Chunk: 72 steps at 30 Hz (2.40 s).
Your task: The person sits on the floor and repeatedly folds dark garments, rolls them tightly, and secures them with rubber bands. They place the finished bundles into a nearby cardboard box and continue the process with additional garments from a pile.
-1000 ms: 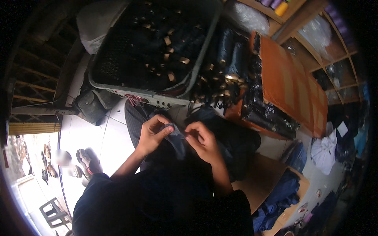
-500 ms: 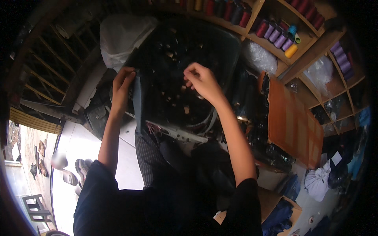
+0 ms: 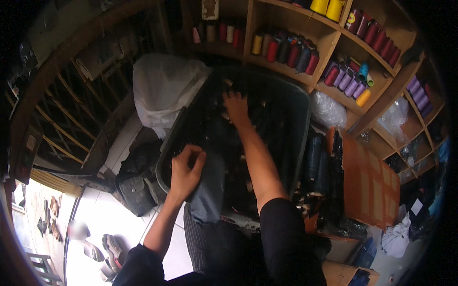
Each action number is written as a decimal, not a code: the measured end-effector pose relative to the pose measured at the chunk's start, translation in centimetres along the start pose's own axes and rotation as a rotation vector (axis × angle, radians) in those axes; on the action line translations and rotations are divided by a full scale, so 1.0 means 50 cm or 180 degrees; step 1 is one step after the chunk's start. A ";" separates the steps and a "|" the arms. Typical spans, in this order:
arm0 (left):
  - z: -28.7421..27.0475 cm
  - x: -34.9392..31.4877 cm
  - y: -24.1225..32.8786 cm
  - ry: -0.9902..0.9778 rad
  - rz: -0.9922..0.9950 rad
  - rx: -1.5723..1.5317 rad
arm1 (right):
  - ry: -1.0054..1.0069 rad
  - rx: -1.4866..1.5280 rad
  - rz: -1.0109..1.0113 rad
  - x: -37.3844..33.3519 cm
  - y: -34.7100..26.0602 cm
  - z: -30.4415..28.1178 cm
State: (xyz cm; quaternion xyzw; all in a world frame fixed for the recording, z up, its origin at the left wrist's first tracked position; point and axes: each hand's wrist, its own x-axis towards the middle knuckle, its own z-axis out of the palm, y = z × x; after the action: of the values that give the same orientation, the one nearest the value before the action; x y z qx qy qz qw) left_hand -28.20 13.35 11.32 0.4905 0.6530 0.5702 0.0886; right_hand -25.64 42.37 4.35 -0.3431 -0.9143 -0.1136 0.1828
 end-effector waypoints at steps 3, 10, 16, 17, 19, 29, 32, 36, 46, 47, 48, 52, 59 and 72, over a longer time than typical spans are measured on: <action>-0.005 0.001 0.009 0.0053 -0.0090 -0.0066 | 0.0300 0.0458 0.0242 0.013 0.030 -0.010; 0.003 -0.004 -0.019 0.0374 -0.0315 -0.0585 | 0.1465 0.3785 0.1994 -0.047 0.199 -0.169; -0.002 -0.022 0.029 0.0436 -0.0702 -0.1726 | 0.2072 0.7214 0.2740 -0.238 0.249 -0.365; -0.011 -0.038 0.041 0.0374 -0.0886 -0.1880 | 0.1643 0.7537 0.2393 -0.287 0.218 -0.395; 0.009 -0.061 0.086 0.0304 -0.0171 -0.2157 | 0.1078 0.7596 0.2453 -0.390 0.171 -0.473; 0.128 -0.210 0.261 -0.1021 0.0163 -0.2155 | -0.0890 0.6485 0.0915 -0.713 0.059 -0.599; 0.154 -0.236 0.271 -0.1050 0.0021 -0.2010 | -0.0658 0.6334 0.1144 -0.764 0.075 -0.593; 0.182 -0.257 0.280 -0.1042 -0.0010 -0.1819 | -0.0339 0.6806 0.1385 -0.804 0.087 -0.588; 0.239 -0.253 0.301 -0.0312 -0.0244 -0.1196 | -0.0575 0.7190 0.0911 -0.909 0.064 -0.571; 0.245 -0.255 0.304 -0.0311 -0.0082 -0.1095 | -0.0721 0.7286 0.1059 -0.918 0.067 -0.566; 0.253 -0.258 0.312 -0.0317 0.0082 -0.0998 | -0.0861 0.7379 0.1211 -0.928 0.075 -0.555; 0.224 -0.303 0.310 -0.1089 0.1541 -0.0395 | -0.0405 0.7921 0.2117 -0.948 0.097 -0.547; 0.252 -0.365 0.279 -0.1776 0.2243 0.0137 | -0.0312 0.8241 0.2606 -0.976 0.125 -0.525; 0.347 -0.369 0.279 -0.1699 0.1070 -0.0351 | 0.1459 0.7344 0.4419 -1.076 0.085 -0.560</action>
State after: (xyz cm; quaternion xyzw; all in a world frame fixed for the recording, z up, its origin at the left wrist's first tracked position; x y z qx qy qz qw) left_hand 0.35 9.25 8.93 0.7182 0.4846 0.4626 0.1877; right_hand 21.93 4.64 7.91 -0.3550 -0.0794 0.7676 0.5277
